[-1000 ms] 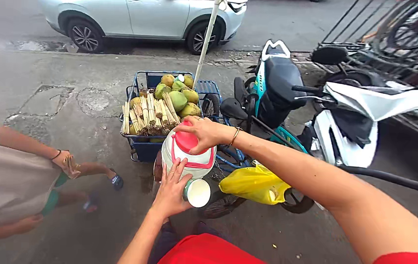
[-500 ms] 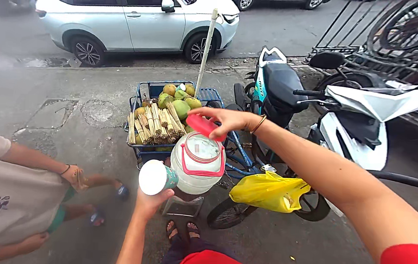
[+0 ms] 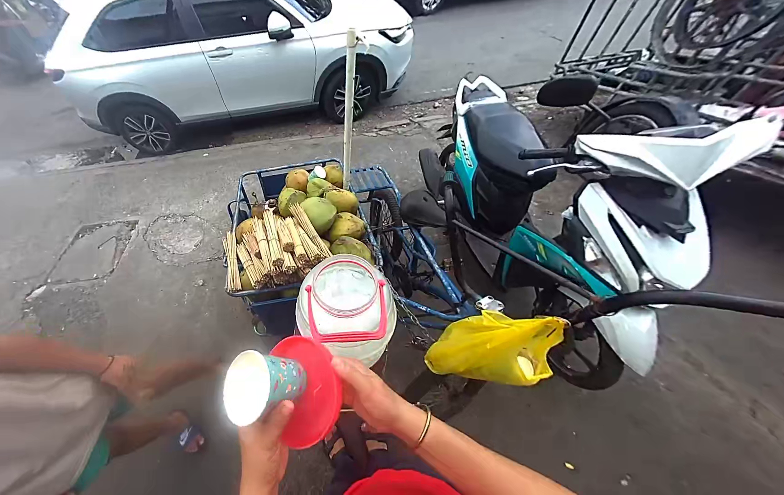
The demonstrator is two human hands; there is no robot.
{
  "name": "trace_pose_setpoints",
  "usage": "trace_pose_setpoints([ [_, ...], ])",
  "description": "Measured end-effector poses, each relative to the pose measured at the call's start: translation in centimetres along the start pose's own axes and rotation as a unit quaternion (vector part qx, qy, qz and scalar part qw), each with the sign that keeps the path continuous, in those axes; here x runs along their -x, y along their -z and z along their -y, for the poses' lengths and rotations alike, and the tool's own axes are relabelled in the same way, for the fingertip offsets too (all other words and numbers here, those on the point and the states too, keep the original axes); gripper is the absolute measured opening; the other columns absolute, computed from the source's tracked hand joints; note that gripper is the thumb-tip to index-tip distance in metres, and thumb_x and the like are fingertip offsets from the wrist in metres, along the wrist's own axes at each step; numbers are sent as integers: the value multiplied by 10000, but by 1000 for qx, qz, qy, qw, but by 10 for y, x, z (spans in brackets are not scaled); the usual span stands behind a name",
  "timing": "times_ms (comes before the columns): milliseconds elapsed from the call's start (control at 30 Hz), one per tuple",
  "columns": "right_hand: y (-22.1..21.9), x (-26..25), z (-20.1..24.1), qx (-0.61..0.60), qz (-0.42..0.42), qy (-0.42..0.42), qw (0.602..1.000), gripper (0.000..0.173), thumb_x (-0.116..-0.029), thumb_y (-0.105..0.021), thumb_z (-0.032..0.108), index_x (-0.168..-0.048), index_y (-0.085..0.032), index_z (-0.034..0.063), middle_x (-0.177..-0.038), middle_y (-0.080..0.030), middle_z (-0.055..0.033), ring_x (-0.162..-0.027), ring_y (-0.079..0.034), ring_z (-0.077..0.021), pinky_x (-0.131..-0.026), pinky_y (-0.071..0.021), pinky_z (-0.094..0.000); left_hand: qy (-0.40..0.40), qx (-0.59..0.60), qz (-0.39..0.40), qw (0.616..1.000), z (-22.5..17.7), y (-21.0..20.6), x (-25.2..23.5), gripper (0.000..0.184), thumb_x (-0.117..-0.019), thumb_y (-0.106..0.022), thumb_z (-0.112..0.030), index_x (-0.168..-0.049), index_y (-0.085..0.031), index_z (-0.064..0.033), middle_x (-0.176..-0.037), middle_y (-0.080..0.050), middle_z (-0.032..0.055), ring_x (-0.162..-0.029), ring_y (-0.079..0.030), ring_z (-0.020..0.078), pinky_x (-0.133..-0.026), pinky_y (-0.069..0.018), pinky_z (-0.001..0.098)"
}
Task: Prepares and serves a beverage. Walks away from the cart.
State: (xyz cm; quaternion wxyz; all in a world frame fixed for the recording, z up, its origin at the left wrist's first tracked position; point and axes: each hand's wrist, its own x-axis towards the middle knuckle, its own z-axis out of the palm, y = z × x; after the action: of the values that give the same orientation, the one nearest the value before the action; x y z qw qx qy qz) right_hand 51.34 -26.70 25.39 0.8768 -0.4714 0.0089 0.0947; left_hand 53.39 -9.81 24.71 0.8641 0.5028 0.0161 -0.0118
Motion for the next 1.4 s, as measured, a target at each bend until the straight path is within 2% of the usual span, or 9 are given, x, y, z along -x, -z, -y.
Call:
trace_pose_setpoints([
  [233, 131, 56, -96, 196, 22, -301, 933, 529, -1112, -323, 358, -1169, -646, -57, -952, -694, -83, -787, -662, -134, -741, -568, -343, 11, -40, -106, 994, 21, 19, 20, 713, -600, -971, -235, -1166, -570, -73, -959, -764, -5, -880, -750, 93, -794, -644, 297],
  [367, 181, 111, -204, 287, 86, -592, 748, 388, -1100, -464, 297, -1053, -641, -45, -865, -616, -74, -716, -543, -116, -722, -474, -321, -4, -61, -140, 988, 26, 17, 26, 701, -596, -959, -180, -1157, -552, -72, -943, -758, -14, -869, -744, 79, -791, -641, 284],
  [533, 174, 109, -232, 557, 313, -514, 573, 450, -1086, -465, 305, -1332, -614, -41, -1407, -573, -279, -1336, -538, -420, -1089, -410, -627, -30, -74, -145, 986, 32, 13, 31, 683, -591, -975, -204, -1140, -586, -84, -944, -769, -13, -872, -750, 88, -790, -641, 285],
  [667, 188, 127, -235, 532, 346, -549, 543, 665, -1065, -456, 501, -1638, -284, 212, -1699, -79, -253, -1547, 0, -529, -1141, -51, -802, -48, -81, -158, 983, 34, 15, 38, 644, -625, -966, -249, -1138, -602, -110, -965, -769, -29, -895, -746, 78, -805, -636, 281],
  [833, 196, 118, -186, 453, 427, -536, 571, 512, -1129, -368, 242, -1570, -353, -19, -1624, -255, -336, -1538, -190, -488, -1235, -143, -608, -50, -76, -200, 976, 34, 21, 42, 611, -636, -931, -180, -1127, -579, -92, -931, -764, -31, -870, -746, 72, -786, -637, 272],
  [933, 172, 99, -79, 393, 362, -444, 719, 373, -1079, -494, 170, -1370, -621, -26, -1360, -622, -264, -1321, -560, -383, -1149, -360, -565, -54, -91, -202, 974, 33, 28, 37, 573, -674, -871, -121, -1150, -556, -77, -947, -755, -45, -892, -737, 58, -807, -632, 265],
  [1033, 112, 62, 65, 460, 198, -112, 858, 289, -1041, -540, 196, -1162, -725, 10, -1095, -737, -116, -1017, -702, -191, -946, -561, -406, -53, -97, -202, 973, 32, 29, 31, 566, -697, -816, -76, -1178, -519, -51, -968, -739, -54, -912, -728, 49, -830, -627, 262],
  [1133, 68, -15, 130, 675, 37, 128, 726, 283, -1040, -500, 177, -1108, -736, 36, -980, -703, -134, -928, -682, -269, -832, -549, -467, -59, -94, -190, 975, 28, 22, 24, 572, -705, -801, -63, -1196, -509, -37, -979, -734, -55, -919, -726, 46, -826, -626, 263],
  [1400, 54, -146, 102, 775, 39, -149, 613, 302, -995, -595, 287, -953, -716, 14, -964, -693, -214, -980, -665, -407, -805, -498, -626, -108, -80, -127, 983, 1, 18, 14, 590, -659, -878, -95, -1154, -557, -68, -953, -753, -70, -895, -732, 37, -812, -627, 248],
])
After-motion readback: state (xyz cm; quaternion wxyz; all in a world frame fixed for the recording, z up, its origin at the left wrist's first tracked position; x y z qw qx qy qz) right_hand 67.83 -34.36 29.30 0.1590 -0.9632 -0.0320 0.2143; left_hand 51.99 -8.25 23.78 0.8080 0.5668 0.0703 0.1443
